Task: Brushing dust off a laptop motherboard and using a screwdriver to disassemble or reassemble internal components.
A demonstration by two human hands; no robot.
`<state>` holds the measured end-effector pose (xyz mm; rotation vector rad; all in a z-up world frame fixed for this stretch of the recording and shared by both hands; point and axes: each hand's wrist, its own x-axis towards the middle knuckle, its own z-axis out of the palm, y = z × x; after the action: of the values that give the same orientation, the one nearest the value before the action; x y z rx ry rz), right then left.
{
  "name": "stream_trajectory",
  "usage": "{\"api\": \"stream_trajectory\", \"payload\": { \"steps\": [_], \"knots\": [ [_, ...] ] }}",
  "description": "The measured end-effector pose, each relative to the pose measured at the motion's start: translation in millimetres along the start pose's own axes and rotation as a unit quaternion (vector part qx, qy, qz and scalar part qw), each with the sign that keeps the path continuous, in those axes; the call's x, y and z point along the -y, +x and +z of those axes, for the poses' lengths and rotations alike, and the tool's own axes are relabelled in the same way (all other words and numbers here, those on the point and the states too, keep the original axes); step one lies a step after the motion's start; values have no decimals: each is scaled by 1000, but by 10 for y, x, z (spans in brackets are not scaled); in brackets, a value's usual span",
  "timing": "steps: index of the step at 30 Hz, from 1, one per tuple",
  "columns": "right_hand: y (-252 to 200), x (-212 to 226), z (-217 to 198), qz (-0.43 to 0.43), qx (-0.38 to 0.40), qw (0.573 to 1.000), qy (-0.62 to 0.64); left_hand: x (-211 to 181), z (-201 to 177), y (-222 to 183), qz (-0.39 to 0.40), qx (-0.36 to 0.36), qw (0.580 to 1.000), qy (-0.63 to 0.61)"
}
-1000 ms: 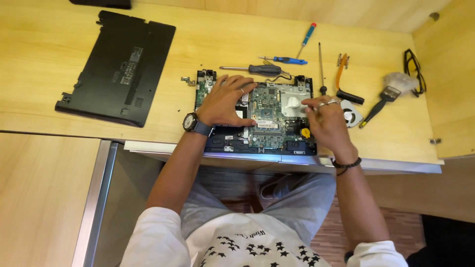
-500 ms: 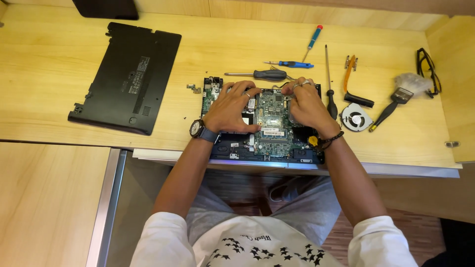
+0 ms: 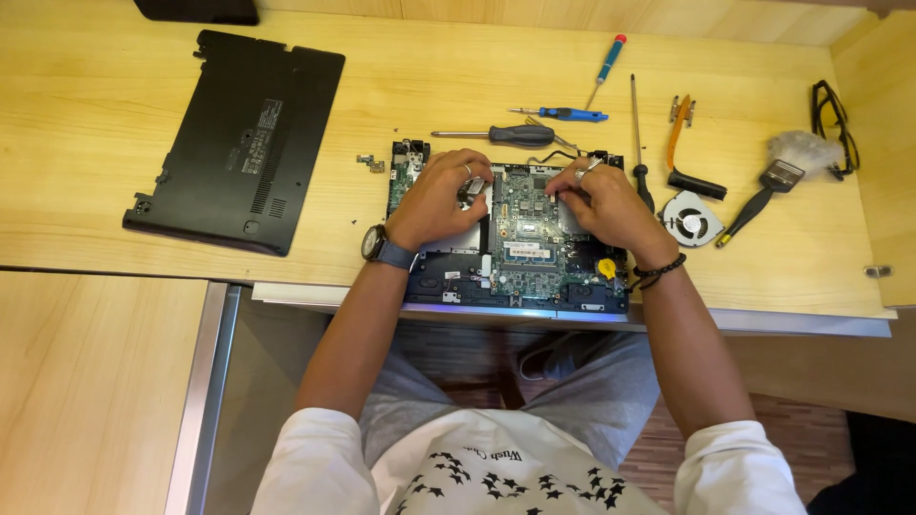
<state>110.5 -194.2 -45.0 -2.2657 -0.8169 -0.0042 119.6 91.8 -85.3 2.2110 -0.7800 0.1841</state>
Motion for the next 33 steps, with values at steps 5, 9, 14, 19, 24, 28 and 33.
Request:
{"api": "stream_trajectory", "payload": {
  "steps": [5, 9, 14, 19, 24, 28, 33],
  "knots": [
    [-85, -244, 22, -31, -60, 998, -17, -146, -108, -24, 5, 34, 999, 27],
    [-150, -334, 57, -20, -91, 996, -15, -300, -208, -46, -3, 69, 997, 25],
    [-184, -472, 156, -53, -142, 988, -28, -249, -140, -35, -9, 80, 996, 30],
    [-206, -541, 180, -56, -165, 985, -21, -93, -77, -20, -3, 46, 999, 0],
    [-202, -434, 163, -61, -184, 981, -20, 46, -6, -41, 5, 5, 999, -31],
    [-218, -437, 162, -59, -195, 979, -18, 31, -11, -41, 17, -21, 998, -63],
    [-221, -442, 162, -62, -194, 979, -29, -120, -128, -26, 40, -43, 995, -76]
  ]
}}
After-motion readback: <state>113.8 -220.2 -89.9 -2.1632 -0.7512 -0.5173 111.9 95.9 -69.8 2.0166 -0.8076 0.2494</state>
